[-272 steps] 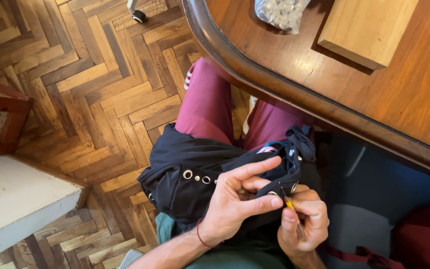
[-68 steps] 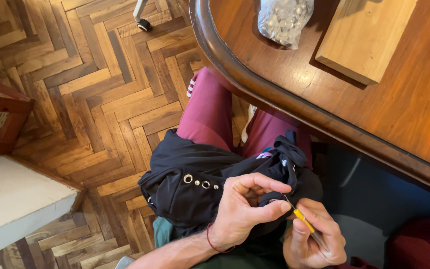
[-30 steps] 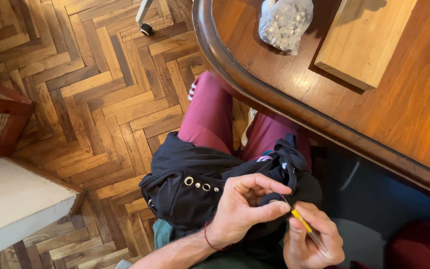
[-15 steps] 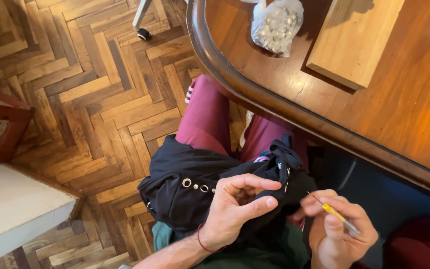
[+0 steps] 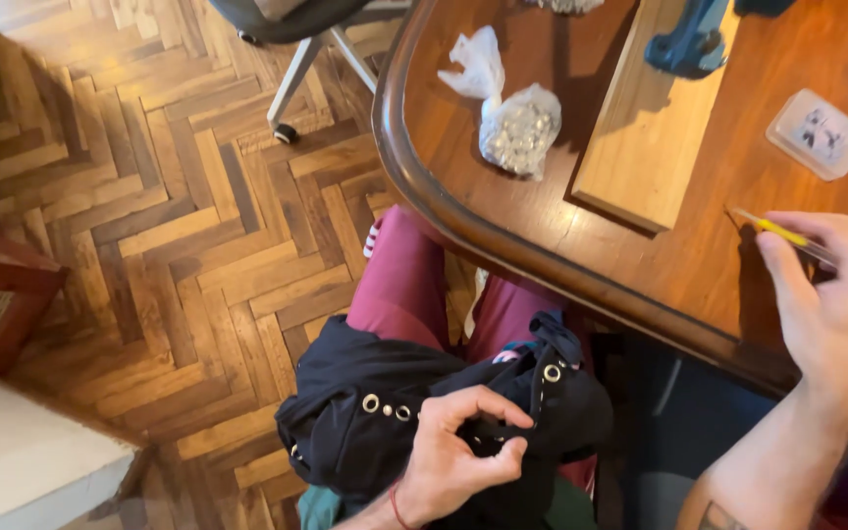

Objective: Attaching metal eyelets to a black strap using a manual press machine

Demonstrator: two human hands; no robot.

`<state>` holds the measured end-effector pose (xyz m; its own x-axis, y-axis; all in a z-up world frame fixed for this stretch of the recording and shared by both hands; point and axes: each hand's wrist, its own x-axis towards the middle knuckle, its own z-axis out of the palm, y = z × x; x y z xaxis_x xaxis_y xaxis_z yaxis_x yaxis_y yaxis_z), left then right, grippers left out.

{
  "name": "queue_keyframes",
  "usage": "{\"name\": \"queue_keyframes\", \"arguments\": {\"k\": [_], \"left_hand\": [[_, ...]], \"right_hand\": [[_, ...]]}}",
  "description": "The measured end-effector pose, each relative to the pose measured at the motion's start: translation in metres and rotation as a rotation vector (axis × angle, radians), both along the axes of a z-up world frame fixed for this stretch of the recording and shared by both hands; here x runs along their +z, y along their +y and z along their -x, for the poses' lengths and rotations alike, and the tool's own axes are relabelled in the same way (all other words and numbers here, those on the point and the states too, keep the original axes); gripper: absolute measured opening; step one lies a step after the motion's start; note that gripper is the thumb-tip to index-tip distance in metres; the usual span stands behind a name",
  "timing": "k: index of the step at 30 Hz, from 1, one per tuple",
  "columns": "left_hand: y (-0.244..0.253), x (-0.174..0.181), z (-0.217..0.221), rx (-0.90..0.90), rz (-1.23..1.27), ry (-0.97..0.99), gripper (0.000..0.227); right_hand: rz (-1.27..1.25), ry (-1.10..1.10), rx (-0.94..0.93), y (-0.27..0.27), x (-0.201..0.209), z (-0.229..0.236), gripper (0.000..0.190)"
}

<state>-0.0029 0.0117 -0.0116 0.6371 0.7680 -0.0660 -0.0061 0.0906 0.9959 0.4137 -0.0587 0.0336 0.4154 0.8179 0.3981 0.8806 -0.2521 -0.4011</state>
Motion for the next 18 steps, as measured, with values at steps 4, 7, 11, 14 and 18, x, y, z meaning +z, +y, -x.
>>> {"name": "queue_keyframes", "arguments": {"k": [4,7,11,14,18], "left_hand": [[0.004,-0.01,-0.004,-0.01,0.022,-0.022,0.016],[0.012,-0.015,-0.008,-0.056,-0.015,0.004,0.021],[0.023,-0.026,-0.018,-0.095,-0.277,0.005,0.032],[0.027,-0.025,-0.019,-0.151,-0.35,0.068,0.035],[0.034,-0.029,-0.018,-0.16,-0.581,0.168,0.026]], "right_hand": [[0.043,-0.111,-0.093,0.016,-0.013,-0.027,0.019],[0.041,-0.286,-0.101,0.023,-0.003,-0.017,0.037],[-0.126,0.054,0.03,0.056,0.049,0.039,0.025],[-0.154,0.294,0.201,0.1,0.102,0.089,0.03],[-0.195,-0.17,0.443,0.164,0.154,0.102,0.037]]}}
